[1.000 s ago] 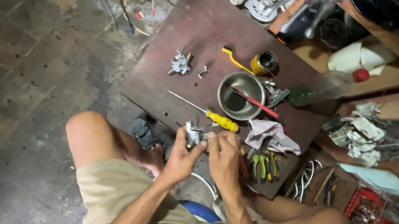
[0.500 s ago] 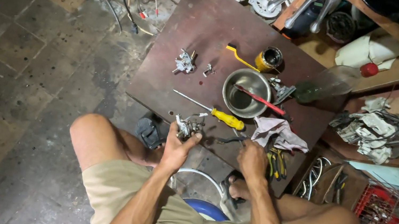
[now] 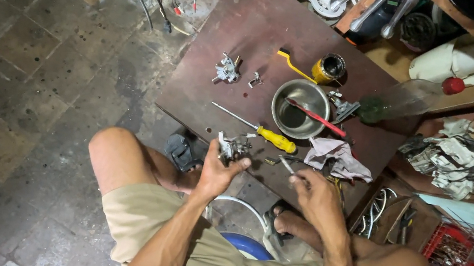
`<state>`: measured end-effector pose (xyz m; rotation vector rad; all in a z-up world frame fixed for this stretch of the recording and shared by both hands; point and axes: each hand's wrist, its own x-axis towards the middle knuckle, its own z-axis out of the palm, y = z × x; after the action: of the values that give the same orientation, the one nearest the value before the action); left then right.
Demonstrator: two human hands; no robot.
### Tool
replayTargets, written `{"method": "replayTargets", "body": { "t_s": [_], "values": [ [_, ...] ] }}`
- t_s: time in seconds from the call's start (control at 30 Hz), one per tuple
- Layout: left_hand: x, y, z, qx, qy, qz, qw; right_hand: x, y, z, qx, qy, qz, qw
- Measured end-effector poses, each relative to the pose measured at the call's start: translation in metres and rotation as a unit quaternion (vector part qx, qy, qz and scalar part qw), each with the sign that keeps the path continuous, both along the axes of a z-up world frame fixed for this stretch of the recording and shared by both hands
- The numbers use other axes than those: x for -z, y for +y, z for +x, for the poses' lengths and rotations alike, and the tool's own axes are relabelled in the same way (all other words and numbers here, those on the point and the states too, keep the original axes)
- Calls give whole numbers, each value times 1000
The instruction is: The person sits on a stool and uses a screwdriver and pliers to disassemble and reassemble small electrical components on a workbench. They remove parts, place them in a metal bowl, and then reattach them to the main unit.
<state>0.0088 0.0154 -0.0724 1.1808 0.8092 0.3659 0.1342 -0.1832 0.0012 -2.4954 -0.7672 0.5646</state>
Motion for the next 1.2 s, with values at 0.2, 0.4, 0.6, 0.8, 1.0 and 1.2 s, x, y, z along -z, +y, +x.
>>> {"method": "replayTargets", "body": {
  "t_s": [0.2, 0.4, 0.6, 0.8, 1.0, 1.2],
  "values": [
    [16, -6, 1, 15, -13, 19, 1000, 0, 21, -26, -32, -38, 33, 998],
    [28, -5, -3, 33, -11, 42, 999, 2, 30, -27, -42, -68, -20, 997],
    [26, -9, -3, 46, 3, 41, 998, 18, 15, -20, -83, -43, 29, 995],
    [24, -7, -3, 83, 56, 85, 991, -8, 31, -18, -115, -47, -45, 991],
    [49, -10, 0, 84, 79, 86, 990, 3, 36, -11, -116, -37, -106, 987],
    [40, -9, 0, 89, 59, 81, 991, -1, 43, -10, -125, -24, -118, 985]
  ]
}}
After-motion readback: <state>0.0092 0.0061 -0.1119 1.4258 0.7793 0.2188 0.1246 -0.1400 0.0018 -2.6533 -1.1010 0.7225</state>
